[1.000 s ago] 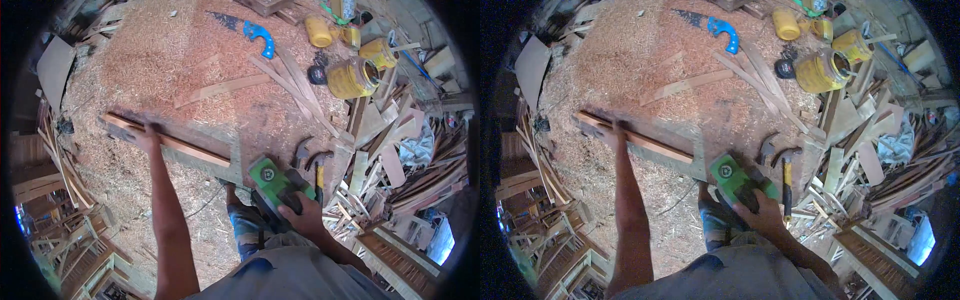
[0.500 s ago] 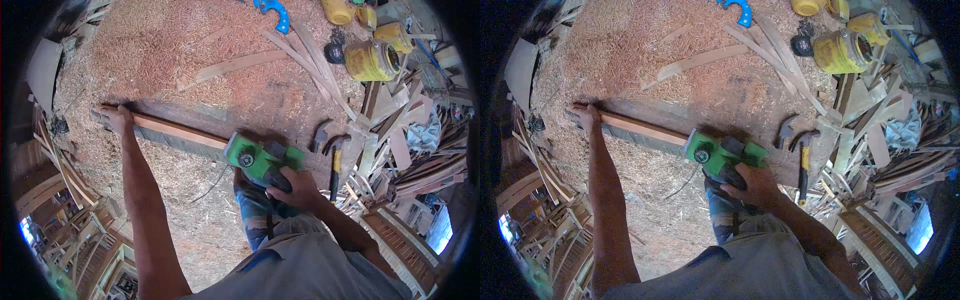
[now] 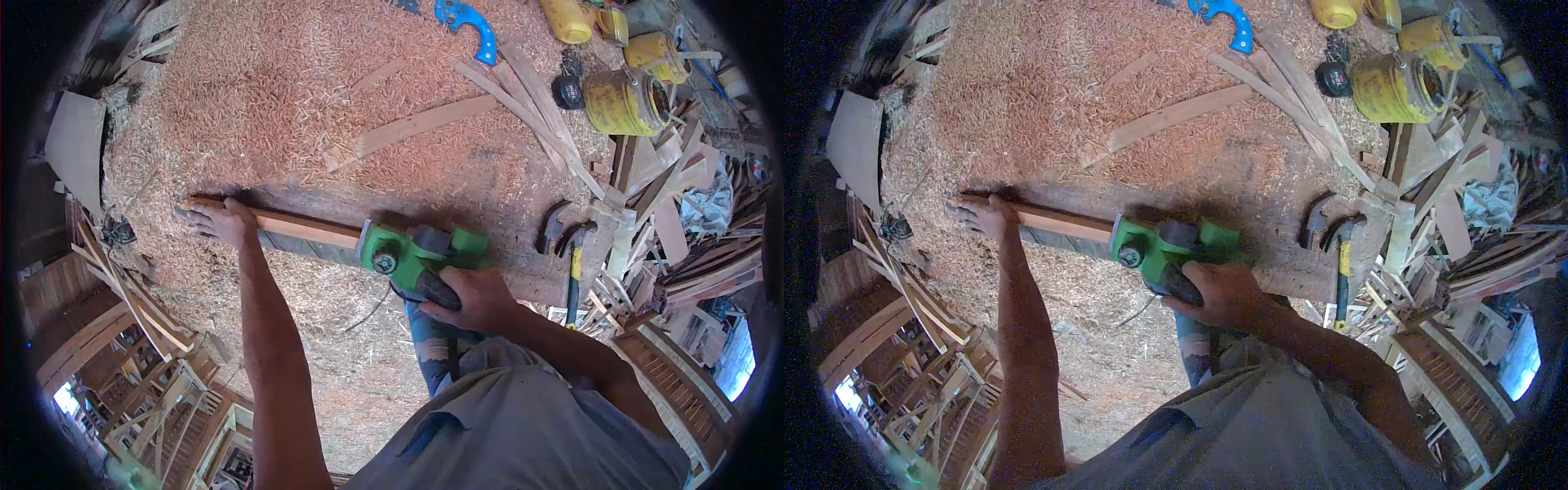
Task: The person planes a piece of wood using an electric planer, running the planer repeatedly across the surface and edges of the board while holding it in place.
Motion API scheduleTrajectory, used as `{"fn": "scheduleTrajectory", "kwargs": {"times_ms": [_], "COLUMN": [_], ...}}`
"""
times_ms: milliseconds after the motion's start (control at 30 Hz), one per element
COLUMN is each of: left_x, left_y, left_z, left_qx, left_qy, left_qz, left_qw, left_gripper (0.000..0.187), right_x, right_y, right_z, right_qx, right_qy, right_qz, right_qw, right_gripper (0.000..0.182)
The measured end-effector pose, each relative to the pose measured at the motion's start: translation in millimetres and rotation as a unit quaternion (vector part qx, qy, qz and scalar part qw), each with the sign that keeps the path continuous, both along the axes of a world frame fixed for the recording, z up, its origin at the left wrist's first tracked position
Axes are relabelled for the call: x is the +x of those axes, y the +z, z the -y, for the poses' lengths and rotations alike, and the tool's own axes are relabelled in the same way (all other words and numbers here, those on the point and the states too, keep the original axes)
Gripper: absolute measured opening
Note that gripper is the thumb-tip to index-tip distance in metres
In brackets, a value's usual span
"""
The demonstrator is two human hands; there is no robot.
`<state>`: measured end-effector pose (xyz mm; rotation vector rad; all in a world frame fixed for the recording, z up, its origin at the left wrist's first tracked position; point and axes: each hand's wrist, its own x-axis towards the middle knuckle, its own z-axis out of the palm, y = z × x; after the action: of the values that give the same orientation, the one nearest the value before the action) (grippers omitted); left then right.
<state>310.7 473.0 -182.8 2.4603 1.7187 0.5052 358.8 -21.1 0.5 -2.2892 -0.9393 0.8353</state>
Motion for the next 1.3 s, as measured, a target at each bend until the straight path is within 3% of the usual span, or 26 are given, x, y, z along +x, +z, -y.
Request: {"fn": "scheduleTrajectory", "kwargs": {"times_ms": [100,333,367,433,500,600,633,667,767,900,967,1033,1167,1267,1300], "left_x": [1.7,-0.4,-4.1,-18.2,-32.8,-15.3,-11.1,-11.3,-19.7,0.2,4.2,-3.6,-9.1,-1.7,-4.3], "left_y": [2.0,11.4,11.3,-24.1,-56.5,-27.2,-19.5,-29.9,-61.4,-15.7,-10.9,-34.6,-46.1,-15.5,-17.8], "left_z": [2.5,3.5,5.5,-24.0,-58.3,-56.4,-57.1,-66.0,-106.6,-83.8,-106.2,-167.0,-185.8,-158.5,-153.8], "left_qx": [0.034,-0.004,0.081,0.128,0.128,-0.048,-0.107,-0.127,-0.180,-0.094,-0.088,-0.055,-0.044,-0.078,-0.106], "left_qy": [-0.003,-0.037,-0.124,-0.154,-0.152,-0.121,-0.100,-0.071,0.010,0.013,0.015,-0.046,-0.096,-0.127,-0.099], "left_qz": [-0.035,-0.018,0.030,-0.023,-0.150,-0.287,-0.290,-0.185,0.129,-0.077,-0.102,-0.162,-0.212,-0.319,-0.178], "left_qw": [0.999,0.999,0.989,0.980,0.969,0.949,0.946,0.972,0.975,0.992,0.991,0.984,0.972,0.936,0.973], "left_gripper": [0.096,0.100,0.099,0.090,0.097,0.106,0.109,0.110,0.114,0.126,0.125,0.125,0.116,0.113,0.113], "right_x": [0.5,-6.2,-4.4,-6.9,-5.2,-3.7,-6.2,-8.2,-9.6,-14.3,-13.8,-10.6,-12.2,-8.2,-8.4], "right_y": [0.7,-3.7,-0.7,-6.3,-4.3,3.5,-1.7,-7.7,-6.1,-2.0,-2.1,1.0,-7.7,-4.2,-4.0], "right_z": [-29.0,-98.4,-110.3,-134.8,-160.3,-192.1,-195.2,-194.4,-145.1,-11.5,49.6,88.4,95.4,71.9,63.1], "right_qx": [0.045,0.081,0.070,0.049,0.090,0.101,0.116,0.135,0.114,0.044,0.022,-0.037,-0.004,-0.023,-0.022], "right_qy": [0.001,0.001,0.011,0.022,0.013,0.003,0.000,-0.002,-0.021,0.006,0.000,-0.004,-0.013,0.001,0.002], "right_qz": [0.022,0.030,0.035,0.013,-0.012,-0.034,-0.024,-0.015,-0.052,-0.002,-0.019,-0.023,-0.009,-0.030,-0.031], "right_qw": [0.999,0.996,0.997,0.998,0.996,0.994,0.993,0.991,0.992,0.999,1.000,0.999,1.000,0.999,0.999], "right_gripper": [0.048,0.050,0.051,0.051,0.057,0.056,0.055,0.055,0.055,0.056,0.055,0.052,0.049,0.049,0.049]}}
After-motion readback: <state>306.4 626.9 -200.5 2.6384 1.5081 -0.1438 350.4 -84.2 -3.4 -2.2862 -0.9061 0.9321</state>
